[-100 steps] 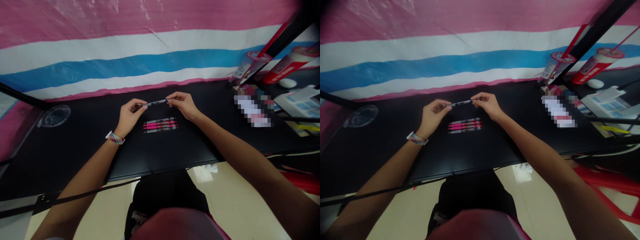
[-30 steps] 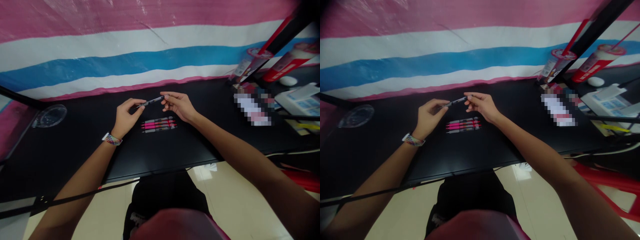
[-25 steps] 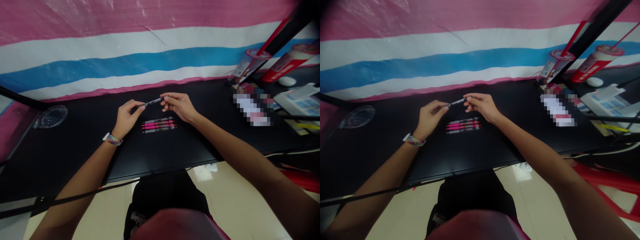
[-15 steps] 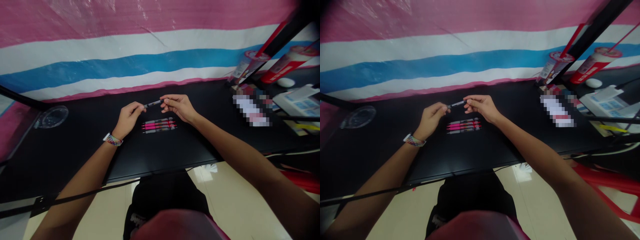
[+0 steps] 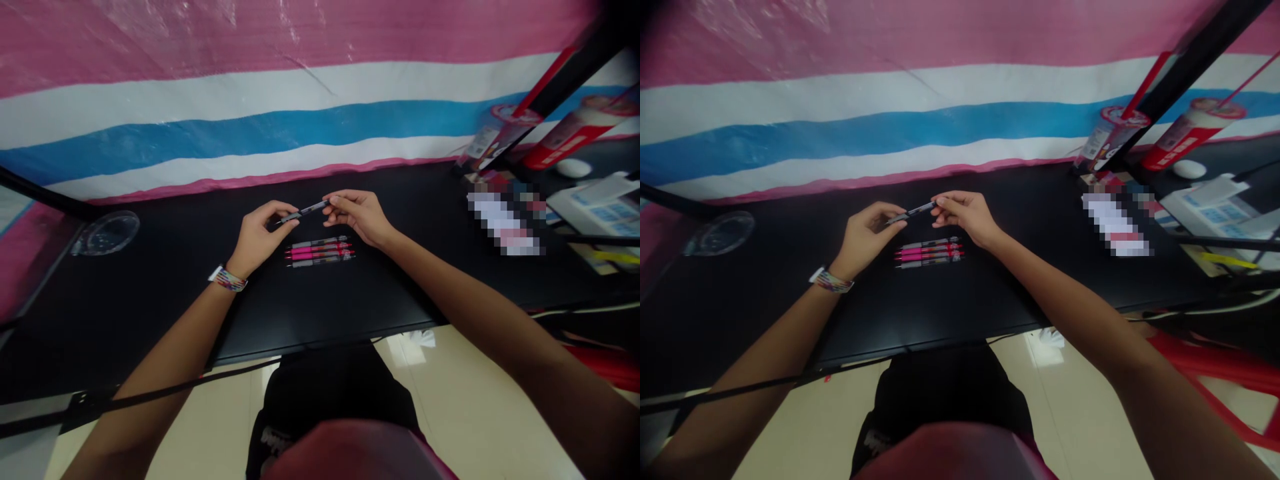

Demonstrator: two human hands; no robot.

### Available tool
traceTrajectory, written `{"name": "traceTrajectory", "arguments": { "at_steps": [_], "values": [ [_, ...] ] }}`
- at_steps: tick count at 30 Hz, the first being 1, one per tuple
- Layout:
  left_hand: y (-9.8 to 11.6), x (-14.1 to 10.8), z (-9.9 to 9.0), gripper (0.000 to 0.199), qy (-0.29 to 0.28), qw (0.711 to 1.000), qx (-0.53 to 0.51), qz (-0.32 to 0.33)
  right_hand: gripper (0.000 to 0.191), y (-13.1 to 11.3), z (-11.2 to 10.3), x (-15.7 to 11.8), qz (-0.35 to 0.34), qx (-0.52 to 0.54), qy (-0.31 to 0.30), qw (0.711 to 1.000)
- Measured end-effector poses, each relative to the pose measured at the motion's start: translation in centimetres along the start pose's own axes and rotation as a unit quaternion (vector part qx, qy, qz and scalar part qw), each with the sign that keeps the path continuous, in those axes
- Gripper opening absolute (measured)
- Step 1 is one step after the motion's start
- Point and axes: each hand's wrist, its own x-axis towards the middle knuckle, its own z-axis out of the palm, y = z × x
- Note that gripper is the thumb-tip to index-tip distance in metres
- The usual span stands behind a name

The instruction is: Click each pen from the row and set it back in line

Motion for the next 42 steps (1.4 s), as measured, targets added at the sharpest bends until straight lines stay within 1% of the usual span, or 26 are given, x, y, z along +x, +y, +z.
{"name": "traceTrajectory", "arguments": {
  "at_steps": [4,6,9,11,13,17,19,21,24,26,28,31,33,36,38,40,42],
  "values": [
    [0.2,0.0,0.0,0.018,0.014,0.999,0.033,0.004,0.034,0.0,-0.1,0.0,0.025,0.029,-0.015,0.999],
    [0.4,0.0,0.0,0.018,0.018,0.999,0.032,0.001,0.03,-0.3,-0.2,0.1,0.062,0.068,-0.034,0.995],
    [0.5,-0.1,0.0,0.018,0.027,0.999,0.026,-0.002,0.036,-1.1,-0.4,0.0,0.13,0.125,-0.057,0.982],
    [0.5,-0.1,0.1,0.018,0.032,0.999,0.024,0.003,0.036,-1.4,-0.3,0.0,0.152,0.143,-0.054,0.976],
    [0.5,-0.1,0.1,0.017,0.034,0.999,0.02,0.009,0.03,-1.4,-0.2,0.0,0.157,0.152,-0.041,0.975],
    [0.6,-0.2,0.2,0.017,0.028,0.999,0.025,0.006,0.016,-1.1,0.0,0.0,0.148,0.167,-0.02,0.975],
    [0.6,-0.2,0.3,0.017,0.026,0.999,0.026,0.005,0.013,-1.0,0.1,0.0,0.149,0.167,-0.019,0.974],
    [0.7,-0.2,0.3,0.018,0.028,0.999,0.025,0.005,0.016,-1.0,0.0,0.0,0.153,0.162,-0.023,0.975],
    [0.6,-0.2,0.2,0.017,0.033,0.999,0.021,0.011,0.033,-1.1,0.0,0.0,0.148,0.14,-0.043,0.978],
    [0.5,-0.2,0.2,0.016,0.034,0.999,0.023,0.013,0.041,-1.0,0.0,0.0,0.13,0.116,-0.058,0.983],
    [0.4,-0.1,0.2,0.016,0.034,0.999,0.028,0.012,0.039,-0.8,0.0,-0.1,0.091,0.078,-0.06,0.991],
    [0.4,-0.1,0.1,0.013,0.035,0.998,0.04,0.017,0.033,-0.4,0.2,-0.3,0.021,0.001,-0.034,0.999],
    [0.4,-0.1,0.1,0.009,0.038,0.997,0.058,0.034,0.032,-0.2,0.3,-0.4,-0.001,-0.027,-0.021,0.999],
    [0.6,-0.1,-0.1,0.006,0.04,0.991,0.098,0.078,0.033,-0.4,0.4,-0.6,0.006,-0.03,-0.019,0.999],
    [0.9,-0.1,-0.1,0.008,0.043,0.987,0.117,0.104,0.034,-0.6,0.4,-0.6,0.015,-0.031,-0.017,0.999],
    [1.1,-0.2,-0.1,0.012,0.049,0.984,0.126,0.117,0.036,-0.6,0.4,-0.6,0.021,-0.03,-0.014,0.999],
    [1.2,-0.2,-0.1,0.016,0.049,0.984,0.128,0.114,0.036,-0.6,0.4,-0.6,0.024,-0.029,-0.01,0.999]
  ]
}}
